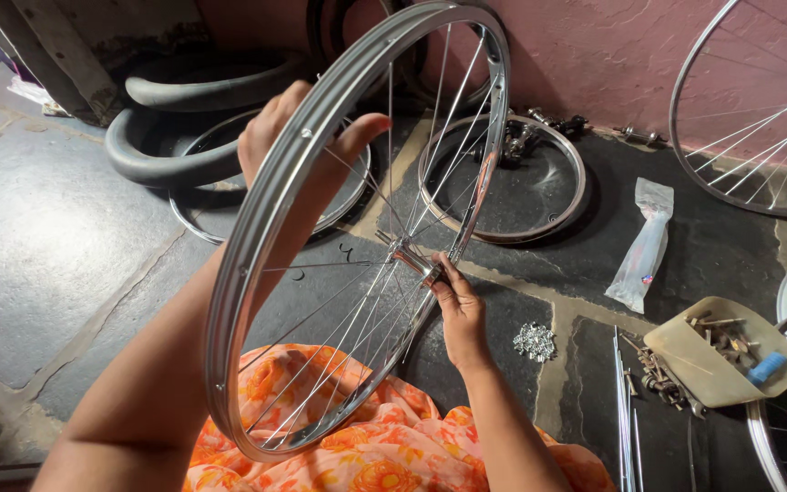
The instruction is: The person laces a bicycle wheel by inserting spokes through the rim and hub, then threading nipples onto the spoke ends. They rotate the wheel to access different holes and continue adding spokes one at a time.
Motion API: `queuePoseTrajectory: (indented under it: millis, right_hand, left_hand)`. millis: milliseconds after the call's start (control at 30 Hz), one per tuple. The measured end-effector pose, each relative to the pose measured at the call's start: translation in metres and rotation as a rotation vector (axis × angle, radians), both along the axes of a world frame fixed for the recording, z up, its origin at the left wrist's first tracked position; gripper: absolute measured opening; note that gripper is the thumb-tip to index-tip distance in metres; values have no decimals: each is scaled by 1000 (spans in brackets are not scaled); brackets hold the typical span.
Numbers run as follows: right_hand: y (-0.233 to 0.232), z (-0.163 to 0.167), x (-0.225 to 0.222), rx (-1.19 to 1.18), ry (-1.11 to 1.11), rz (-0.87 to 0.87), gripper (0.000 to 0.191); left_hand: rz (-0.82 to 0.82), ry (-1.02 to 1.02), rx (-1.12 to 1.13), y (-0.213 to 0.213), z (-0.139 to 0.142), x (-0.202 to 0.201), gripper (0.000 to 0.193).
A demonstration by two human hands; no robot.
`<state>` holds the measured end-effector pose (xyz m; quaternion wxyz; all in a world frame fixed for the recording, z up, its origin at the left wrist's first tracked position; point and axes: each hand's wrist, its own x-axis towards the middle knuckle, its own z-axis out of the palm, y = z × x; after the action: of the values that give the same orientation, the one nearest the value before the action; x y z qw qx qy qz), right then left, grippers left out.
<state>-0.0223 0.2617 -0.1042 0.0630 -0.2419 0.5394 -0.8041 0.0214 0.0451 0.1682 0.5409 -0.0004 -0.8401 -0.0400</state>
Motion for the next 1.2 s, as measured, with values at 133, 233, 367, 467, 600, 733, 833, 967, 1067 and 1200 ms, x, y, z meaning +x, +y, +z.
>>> queuePoseTrajectory:
  millis: [133, 233, 367, 467, 600, 733, 833, 967, 1067, 1200]
  right_hand:
    - [1, 1, 2, 16, -2, -9, 44]
    - [0, 3, 2, 59, 14, -29, 44]
    - [-1, 5, 4, 62, -4, -27, 44]
    - [-1, 7, 5, 84, -30, -22, 45]
    - [0, 9, 6, 55, -20, 2, 45]
    - [0, 9, 5, 67, -19, -4, 45]
    - [-1, 7, 4, 68, -31, -15, 44]
    - [0, 11, 5, 34, -14, -31, 43]
    - [-2, 26, 5, 440, 230, -289, 38]
    - [-10, 60, 9, 519, 798, -581, 33]
  left_hand:
    - [106, 92, -74, 8, -4, -18, 59]
    - [-334, -45, 166, 7, -15, -32, 33]
    - [-1040, -217, 747, -2, -25, -48, 21]
    - [-1179, -389, 1188, -10, -29, -47, 15]
    - [-1566, -540, 1508, -8, -27, -43, 13]
    - [-1720, -566, 1528, -3, -22, -35, 18]
    - [-1575, -518, 1412, -3, -25, -22, 30]
    - [-1053, -240, 856, -16, -59, 27, 34]
    - [-1081, -243, 1191, -42, -82, 65, 26]
    - [-1150, -394, 1304, -61, -101, 108, 21]
